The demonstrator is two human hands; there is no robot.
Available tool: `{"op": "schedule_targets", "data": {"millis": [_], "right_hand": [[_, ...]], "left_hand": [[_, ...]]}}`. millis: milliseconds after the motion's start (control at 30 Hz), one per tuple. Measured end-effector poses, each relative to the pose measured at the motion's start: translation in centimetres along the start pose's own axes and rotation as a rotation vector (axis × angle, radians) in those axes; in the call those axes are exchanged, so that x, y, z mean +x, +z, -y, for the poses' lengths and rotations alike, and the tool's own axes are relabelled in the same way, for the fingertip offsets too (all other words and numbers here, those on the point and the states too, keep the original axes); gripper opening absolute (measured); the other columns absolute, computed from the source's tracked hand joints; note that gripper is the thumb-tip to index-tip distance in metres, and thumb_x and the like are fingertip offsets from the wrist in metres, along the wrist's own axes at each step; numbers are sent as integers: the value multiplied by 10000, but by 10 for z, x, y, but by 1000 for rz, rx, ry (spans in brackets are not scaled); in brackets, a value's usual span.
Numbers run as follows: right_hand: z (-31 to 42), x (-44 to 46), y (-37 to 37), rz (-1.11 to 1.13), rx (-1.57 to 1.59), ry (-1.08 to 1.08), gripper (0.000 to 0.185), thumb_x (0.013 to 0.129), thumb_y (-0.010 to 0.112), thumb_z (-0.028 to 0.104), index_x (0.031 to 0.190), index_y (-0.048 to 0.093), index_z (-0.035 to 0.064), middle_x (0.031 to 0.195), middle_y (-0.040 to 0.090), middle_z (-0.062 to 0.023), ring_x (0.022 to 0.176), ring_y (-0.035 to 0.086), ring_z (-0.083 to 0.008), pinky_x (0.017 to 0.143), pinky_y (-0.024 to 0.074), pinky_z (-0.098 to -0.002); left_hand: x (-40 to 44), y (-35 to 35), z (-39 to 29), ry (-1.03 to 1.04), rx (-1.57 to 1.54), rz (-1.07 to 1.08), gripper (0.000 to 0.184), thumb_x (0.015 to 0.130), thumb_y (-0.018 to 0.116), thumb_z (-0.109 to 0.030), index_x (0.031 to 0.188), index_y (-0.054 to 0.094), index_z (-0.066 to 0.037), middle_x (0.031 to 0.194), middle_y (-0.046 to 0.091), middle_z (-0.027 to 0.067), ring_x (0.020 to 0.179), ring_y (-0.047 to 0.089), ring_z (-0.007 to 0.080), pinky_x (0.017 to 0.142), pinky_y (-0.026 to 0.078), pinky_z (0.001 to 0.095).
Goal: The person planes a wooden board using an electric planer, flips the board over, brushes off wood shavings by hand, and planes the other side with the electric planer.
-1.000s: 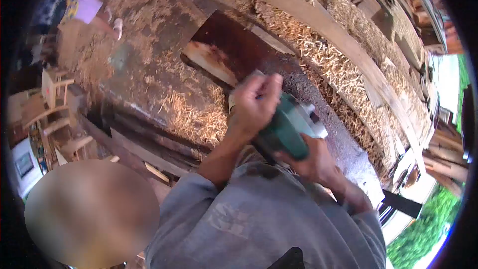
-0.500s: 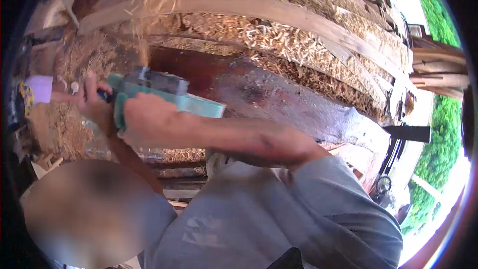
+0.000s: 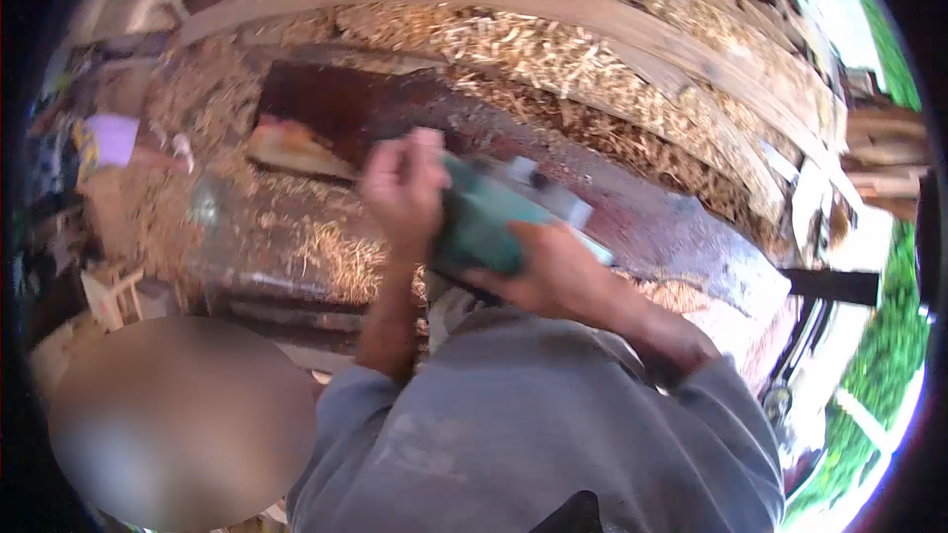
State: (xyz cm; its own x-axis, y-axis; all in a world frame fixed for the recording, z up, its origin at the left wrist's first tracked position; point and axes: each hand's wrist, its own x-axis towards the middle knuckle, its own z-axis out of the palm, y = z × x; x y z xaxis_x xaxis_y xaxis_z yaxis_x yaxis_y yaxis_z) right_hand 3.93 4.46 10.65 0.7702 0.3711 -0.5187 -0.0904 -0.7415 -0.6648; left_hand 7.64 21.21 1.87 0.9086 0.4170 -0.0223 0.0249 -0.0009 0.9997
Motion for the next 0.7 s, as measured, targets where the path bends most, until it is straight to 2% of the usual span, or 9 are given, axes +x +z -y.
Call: {"op": "schedule_targets", "data": {"millis": [33,67,100,167,233,267,433,533,700], "right_hand": [[-24,-21,-6,71,-31,110,538,791,798,441,1050,681,-16,916,710,-256,886,706,-411,768,559,-464],[-55,-46,-10,35,48,73,513,790,816,380,1085,672,-14,938,717,-238,892,719,-373,775,562,-443],[-71,-67,-18,-53,76,-20,452,793,807,356,1014,671,-15,867,713,-223,826,715,-395,729,556,-473],[-96,-106,-35,-5,20,200,394,781,826,298,977,670,-6,803,705,-193,738,720,-324,672,550,-411],[-132,-135,-43,3,12,300,363,762,847,272,917,668,-3,745,689,-165,650,682,-264,618,521,-389],[-139,-143,-48,-1,43,324,365,753,855,267,906,672,-8,736,693,-154,648,683,-235,612,519,-385],[-133,-130,-44,13,10,195,380,749,862,292,884,680,-13,710,688,-148,612,669,-219,577,508,-373],[-86,-93,-36,119,-96,232,409,760,854,328,903,678,-13,717,685,-160,629,675,-224,584,512,-374],[9,1,-4,127,-4,10,484,791,818,397,983,672,-23,829,708,-225,794,725,-354,699,554,-434]], "left_hand": [[-25,20,-8,-25,128,45,208,953,680,-204,804,685,-58,645,629,-20,591,562,70,577,466,251],[-48,36,7,7,199,131,174,944,688,-188,833,698,-54,685,648,-10,621,575,72,590,477,253],[-70,56,-11,-65,164,214,158,936,693,-174,852,701,-40,730,672,7,666,599,77,626,504,270],[-115,94,16,8,-27,321,159,925,702,-177,887,712,-22,764,710,65,713,656,103,641,539,311],[-137,118,13,102,5,426,154,895,735,-165,908,699,-16,746,698,137,615,685,237,576,538,354],[-146,131,19,169,-49,417,141,882,749,-144,906,689,-18,750,696,140,618,691,261,554,530,364],[-138,120,25,131,-137,400,94,865,756,-68,888,682,-14,743,687,135,622,695,228,544,519,330],[-102,73,10,120,-32,276,103,897,735,-119,872,689,-30,733,692,112,620,682,181,554,517,308],[-5,-25,-5,42,95,87,202,934,708,-190,796,680,-45,649,659,33,585,606,78,544,488,279]]}}
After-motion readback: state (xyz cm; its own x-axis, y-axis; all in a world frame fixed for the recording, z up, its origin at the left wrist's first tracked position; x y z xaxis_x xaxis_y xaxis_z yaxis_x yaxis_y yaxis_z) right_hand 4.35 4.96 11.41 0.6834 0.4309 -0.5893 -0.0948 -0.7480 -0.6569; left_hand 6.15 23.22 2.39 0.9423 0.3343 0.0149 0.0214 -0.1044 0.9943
